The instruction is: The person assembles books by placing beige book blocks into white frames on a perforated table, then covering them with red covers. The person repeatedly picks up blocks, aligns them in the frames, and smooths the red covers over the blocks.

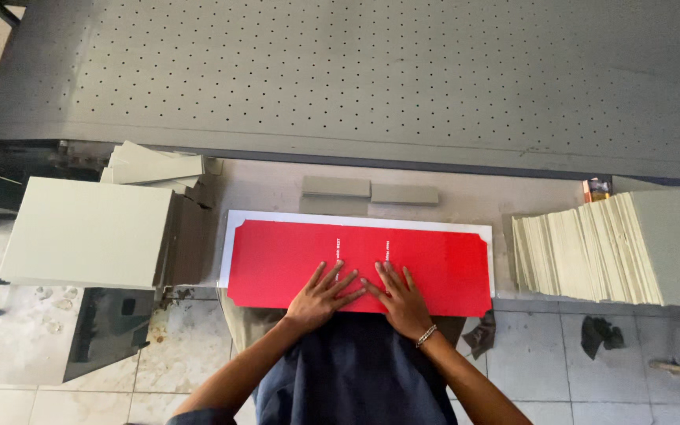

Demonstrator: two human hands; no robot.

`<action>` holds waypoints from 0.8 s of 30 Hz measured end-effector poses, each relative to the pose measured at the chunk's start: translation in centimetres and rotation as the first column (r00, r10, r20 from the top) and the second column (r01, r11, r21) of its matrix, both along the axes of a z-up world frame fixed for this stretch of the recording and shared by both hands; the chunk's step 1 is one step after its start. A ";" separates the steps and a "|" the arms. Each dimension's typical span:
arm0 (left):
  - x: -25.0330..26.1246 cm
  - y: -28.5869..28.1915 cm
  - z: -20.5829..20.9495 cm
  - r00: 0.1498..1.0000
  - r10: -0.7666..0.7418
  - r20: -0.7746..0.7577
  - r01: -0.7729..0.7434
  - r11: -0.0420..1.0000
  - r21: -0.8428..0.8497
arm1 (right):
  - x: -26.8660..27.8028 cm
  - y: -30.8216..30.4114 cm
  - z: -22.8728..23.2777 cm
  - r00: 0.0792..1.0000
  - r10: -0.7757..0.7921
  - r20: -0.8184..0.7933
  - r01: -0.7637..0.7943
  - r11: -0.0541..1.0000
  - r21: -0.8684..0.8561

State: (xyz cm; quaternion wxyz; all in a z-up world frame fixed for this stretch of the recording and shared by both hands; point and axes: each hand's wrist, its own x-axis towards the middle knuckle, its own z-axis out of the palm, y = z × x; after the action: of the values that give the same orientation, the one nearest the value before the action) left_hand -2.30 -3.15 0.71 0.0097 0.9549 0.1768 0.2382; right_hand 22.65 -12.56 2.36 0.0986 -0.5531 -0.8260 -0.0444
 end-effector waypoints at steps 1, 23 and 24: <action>-0.4 -0.2 0.4 1.000 -0.005 0.001 0.005 1.000 0.003 | -0.3 -0.2 0.0 1.000 -0.005 0.001 0.005 1.000 0.003; -16.8 20.6 14.3 0.668 0.735 0.113 -0.276 0.386 -0.880 | 18.9 8.4 -0.6 -0.200 -0.373 -0.906 0.574 0.705 -0.417; -16.3 21.8 15.0 0.640 0.751 0.166 -0.232 0.395 -0.889 | 20.6 10.2 -2.7 -0.131 -0.433 -0.892 0.673 0.622 -0.400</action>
State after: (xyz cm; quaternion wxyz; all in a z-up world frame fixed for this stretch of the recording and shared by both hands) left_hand -18.58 18.68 15.66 0.4156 0.6209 0.5428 0.3835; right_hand 43.27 -2.36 -0.37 0.6119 -0.7290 -0.2386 0.1928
